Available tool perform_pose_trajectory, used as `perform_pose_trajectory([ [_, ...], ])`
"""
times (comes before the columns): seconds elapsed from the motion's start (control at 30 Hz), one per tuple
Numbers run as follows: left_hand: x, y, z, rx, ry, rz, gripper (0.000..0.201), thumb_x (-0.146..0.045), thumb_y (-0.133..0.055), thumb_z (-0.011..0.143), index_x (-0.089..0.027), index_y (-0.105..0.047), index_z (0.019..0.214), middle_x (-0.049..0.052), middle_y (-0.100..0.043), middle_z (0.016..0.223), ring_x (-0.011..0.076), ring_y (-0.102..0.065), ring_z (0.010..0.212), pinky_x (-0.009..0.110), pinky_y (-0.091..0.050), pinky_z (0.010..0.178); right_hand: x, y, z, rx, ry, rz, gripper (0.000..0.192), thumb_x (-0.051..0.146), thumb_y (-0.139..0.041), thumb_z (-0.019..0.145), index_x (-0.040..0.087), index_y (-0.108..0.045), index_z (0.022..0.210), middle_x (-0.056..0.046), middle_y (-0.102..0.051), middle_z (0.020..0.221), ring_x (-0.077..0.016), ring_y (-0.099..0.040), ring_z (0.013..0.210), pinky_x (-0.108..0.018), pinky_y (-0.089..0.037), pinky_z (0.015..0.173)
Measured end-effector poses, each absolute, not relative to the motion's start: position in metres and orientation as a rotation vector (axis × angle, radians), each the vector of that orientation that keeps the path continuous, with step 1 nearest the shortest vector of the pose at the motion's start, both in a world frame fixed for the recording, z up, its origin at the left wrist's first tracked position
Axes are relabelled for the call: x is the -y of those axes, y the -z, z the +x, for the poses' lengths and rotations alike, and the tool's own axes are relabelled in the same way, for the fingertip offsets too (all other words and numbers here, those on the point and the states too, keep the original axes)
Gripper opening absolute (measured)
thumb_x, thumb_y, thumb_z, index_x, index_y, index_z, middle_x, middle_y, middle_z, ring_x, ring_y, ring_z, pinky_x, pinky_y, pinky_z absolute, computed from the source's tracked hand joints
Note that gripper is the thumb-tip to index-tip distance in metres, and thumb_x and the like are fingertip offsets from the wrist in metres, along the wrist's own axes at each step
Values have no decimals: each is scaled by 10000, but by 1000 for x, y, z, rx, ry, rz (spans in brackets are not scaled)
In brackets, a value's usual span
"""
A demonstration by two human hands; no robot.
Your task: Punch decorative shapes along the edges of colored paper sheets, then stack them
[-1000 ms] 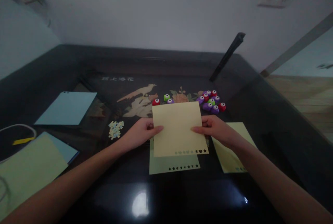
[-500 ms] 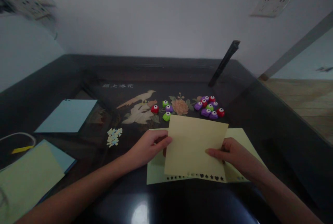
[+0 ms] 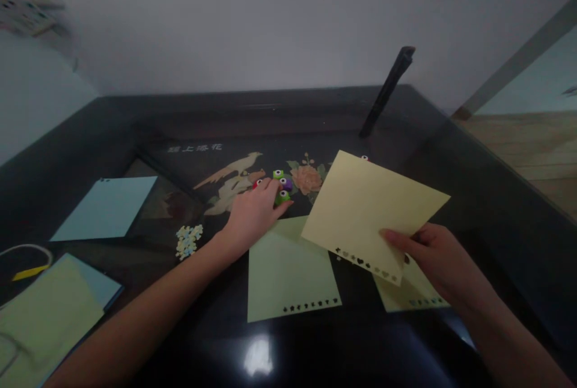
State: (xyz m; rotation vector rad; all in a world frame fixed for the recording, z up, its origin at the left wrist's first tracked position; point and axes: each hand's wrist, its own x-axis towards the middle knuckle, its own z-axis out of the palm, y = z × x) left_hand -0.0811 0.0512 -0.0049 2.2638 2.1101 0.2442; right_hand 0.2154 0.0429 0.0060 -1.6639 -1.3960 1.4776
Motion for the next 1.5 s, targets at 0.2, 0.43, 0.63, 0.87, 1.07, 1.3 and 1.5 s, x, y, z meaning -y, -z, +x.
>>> perform_pose_trajectory([
  [0.2,-51,8,-78,-2138,-2,2317,379,-472,-503,892,-166,-528,1113,107,-644,1062,280,-663,783,311,-450,561,-44,-6,214,1295,-1472,-1655,270,441,-730,692,176,-734,744,-85,-740,687,-204,-656,560,-319,-502,517],
  [0.43,-51,5,-87,-2120,-48,2265,357,-488,-467,907,-196,-541,1099,86,-657,1064,259,-659,813,293,-438,589,-43,-6,212,1277,-1460,-1694,269,437,-719,695,177,-736,761,-103,-743,709,-227,-661,568,-347,-508,517],
  [0.63,-57,0,-97,-2085,-211,2250,270,-400,-466,928,-205,-551,1094,44,-686,986,205,-650,790,267,-416,602,-45,-5,215,1357,-1399,-1724,337,482,-719,672,145,-718,693,-103,-716,627,-209,-623,498,-322,-461,452],
  [0.87,-73,-2,-94,-2078,-234,2363,250,-317,-451,944,-212,-565,1141,49,-652,1100,211,-644,860,271,-421,611,-45,-4,216,1390,-1358,-1723,342,496,-718,663,154,-711,668,-87,-712,613,-194,-621,493,-305,-455,448],
  [1.07,-88,-5,-89,-2030,-133,2364,280,-391,-446,946,-231,-617,1100,44,-642,1065,222,-641,862,274,-424,604,-43,-10,214,1391,-1367,-1704,335,479,-707,682,146,-716,713,-94,-731,656,-199,-641,524,-317,-476,475],
  [1.3,-96,-5,-94,-1978,-56,2365,315,-436,-465,929,-251,-659,1095,54,-630,1068,223,-629,888,263,-415,616,-43,-10,216,1404,-1362,-1690,313,468,-700,701,158,-712,665,-73,-714,605,-189,-624,495,-306,-458,443],
  [1.5,-97,-3,-96,-1947,24,2412,289,-392,-504,909,-264,-650,1123,58,-607,1087,228,-616,882,267,-419,623,-41,-11,213,1333,-1389,-1684,232,426,-708,714,195,-730,724,-51,-716,610,-172,-618,500,-289,-453,451],
])
